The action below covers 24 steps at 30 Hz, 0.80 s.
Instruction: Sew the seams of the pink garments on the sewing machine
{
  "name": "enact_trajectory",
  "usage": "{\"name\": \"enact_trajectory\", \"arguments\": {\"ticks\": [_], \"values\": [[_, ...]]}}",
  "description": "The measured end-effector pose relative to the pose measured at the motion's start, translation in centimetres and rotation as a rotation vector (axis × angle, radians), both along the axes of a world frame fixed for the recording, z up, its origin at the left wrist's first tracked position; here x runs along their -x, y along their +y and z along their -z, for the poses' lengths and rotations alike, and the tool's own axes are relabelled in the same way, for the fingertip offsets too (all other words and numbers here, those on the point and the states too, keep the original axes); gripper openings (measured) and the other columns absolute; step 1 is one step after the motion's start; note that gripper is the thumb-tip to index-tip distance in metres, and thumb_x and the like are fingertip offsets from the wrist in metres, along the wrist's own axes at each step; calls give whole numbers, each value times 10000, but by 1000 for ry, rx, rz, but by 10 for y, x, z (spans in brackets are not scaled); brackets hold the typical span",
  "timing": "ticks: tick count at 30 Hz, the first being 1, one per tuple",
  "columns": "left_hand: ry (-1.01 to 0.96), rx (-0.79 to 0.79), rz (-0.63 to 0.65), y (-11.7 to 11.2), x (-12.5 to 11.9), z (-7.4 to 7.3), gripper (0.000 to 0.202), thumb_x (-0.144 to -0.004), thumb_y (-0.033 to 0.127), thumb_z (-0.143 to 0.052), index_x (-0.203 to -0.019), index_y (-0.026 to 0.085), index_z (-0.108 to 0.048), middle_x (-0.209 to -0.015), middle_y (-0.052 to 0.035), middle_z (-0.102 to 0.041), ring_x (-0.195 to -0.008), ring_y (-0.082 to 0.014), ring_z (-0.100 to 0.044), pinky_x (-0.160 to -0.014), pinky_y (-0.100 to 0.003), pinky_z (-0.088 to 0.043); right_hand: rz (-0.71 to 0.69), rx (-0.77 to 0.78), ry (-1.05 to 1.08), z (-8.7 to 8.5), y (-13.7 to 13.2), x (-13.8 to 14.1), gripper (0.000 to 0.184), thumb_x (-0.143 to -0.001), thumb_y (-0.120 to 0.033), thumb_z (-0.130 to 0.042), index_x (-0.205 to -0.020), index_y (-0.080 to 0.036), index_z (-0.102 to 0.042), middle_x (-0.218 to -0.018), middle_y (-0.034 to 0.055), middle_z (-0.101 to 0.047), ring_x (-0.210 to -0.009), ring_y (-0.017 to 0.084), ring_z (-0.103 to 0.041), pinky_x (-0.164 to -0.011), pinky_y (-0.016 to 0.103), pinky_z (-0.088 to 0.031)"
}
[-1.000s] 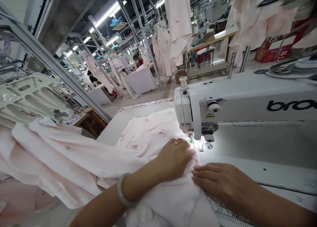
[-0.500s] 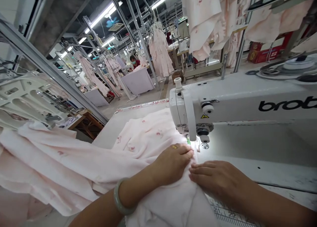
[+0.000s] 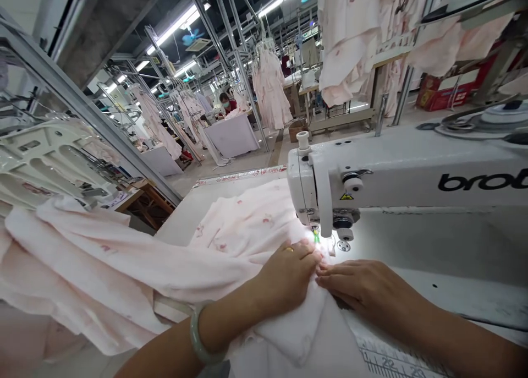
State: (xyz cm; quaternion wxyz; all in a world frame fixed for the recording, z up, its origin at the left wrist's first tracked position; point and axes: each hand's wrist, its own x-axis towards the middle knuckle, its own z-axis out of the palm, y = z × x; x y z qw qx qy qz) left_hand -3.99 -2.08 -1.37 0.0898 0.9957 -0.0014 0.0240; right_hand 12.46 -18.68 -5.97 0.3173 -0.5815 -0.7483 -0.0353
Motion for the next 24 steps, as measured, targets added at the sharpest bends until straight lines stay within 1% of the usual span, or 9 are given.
{"name": "enact_trajectory", "arguments": {"ticks": [3,5,7,10,13,15,18,21,24], "values": [[30,-25,-41,13,-13,9,237,-1096,109,-485,-1259,149,-653,-1367,-162,-762,-1331,-292,-715,-1183,-496,-550,8,10,18,-2,6,-6,318,-1050,-45,-567,-999,-214,-833,-963,59,-869,-760,197,-797,-669,271,-583],[51,-50,-42,23,-23,8,194,-1117,134,-488,-1215,151,-655,-1309,-160,-776,-1292,-288,-730,-1178,-494,-549,16,1,18,-4,10,-9,345,-1070,-54,-538,-963,-207,-829,-987,71,-874,-741,201,-798,-631,274,-579],[66,-66,-4,29,-26,1,191,-1141,165,-483,-1214,160,-660,-1298,-151,-780,-1310,-285,-720,-1187,-492,-539,19,-16,19,-5,12,-12,371,-1096,-75,-510,-980,-211,-835,-998,72,-876,-760,207,-811,-624,275,-590],[30,-58,34,25,-17,-11,231,-1175,231,-465,-1255,168,-672,-1317,-135,-776,-1311,-287,-704,-1197,-505,-522,10,-58,11,-5,12,-14,380,-1130,-122,-478,-1105,-213,-847,-1074,87,-880,-894,233,-845,-736,306,-651],[-107,18,9,10,4,-13,237,-1163,311,-517,-1264,171,-679,-1309,-133,-759,-1277,-299,-681,-1156,-493,-540,26,-105,4,-3,11,-15,351,-1147,-170,-475,-1188,-209,-822,-1173,112,-864,-1057,260,-833,-876,362,-667],[-182,95,-36,-1,16,-6,253,-1110,381,-621,-1255,179,-669,-1237,-127,-754,-1194,-304,-685,-1090,-480,-569,52,-132,2,-3,10,-15,318,-1136,-159,-472,-1173,-210,-784,-1155,113,-846,-1059,264,-812,-905,396,-652],[-261,178,-102,-7,23,11,270,-1000,382,-715,-1179,192,-644,-1123,-113,-743,-1068,-303,-688,-1007,-471,-585,78,-145,-13,-5,11,-16,258,-1090,-101,-469,-1021,-219,-688,-984,71,-786,-879,239,-761,-853,404,-615],[-323,262,-92,2,19,23,90,-951,281,-640,-960,226,-569,-940,-71,-688,-938,-263,-655,-930,-416,-561,50,-136,-61,-6,13,-16,234,-1087,-86,-484,-986,-225,-643,-936,47,-747,-822,222,-716,-778,376,-572],[-333,393,-45,21,9,24,234,-982,291,-534,-794,256,-398,-768,-17,-556,-817,-218,-574,-856,-363,-506,-6,-156,-136,-3,15,-17,244,-1101,-78,-479,-1106,-203,-688,-1020,66,-776,-913,242,-724,-854,407,-556]]}}
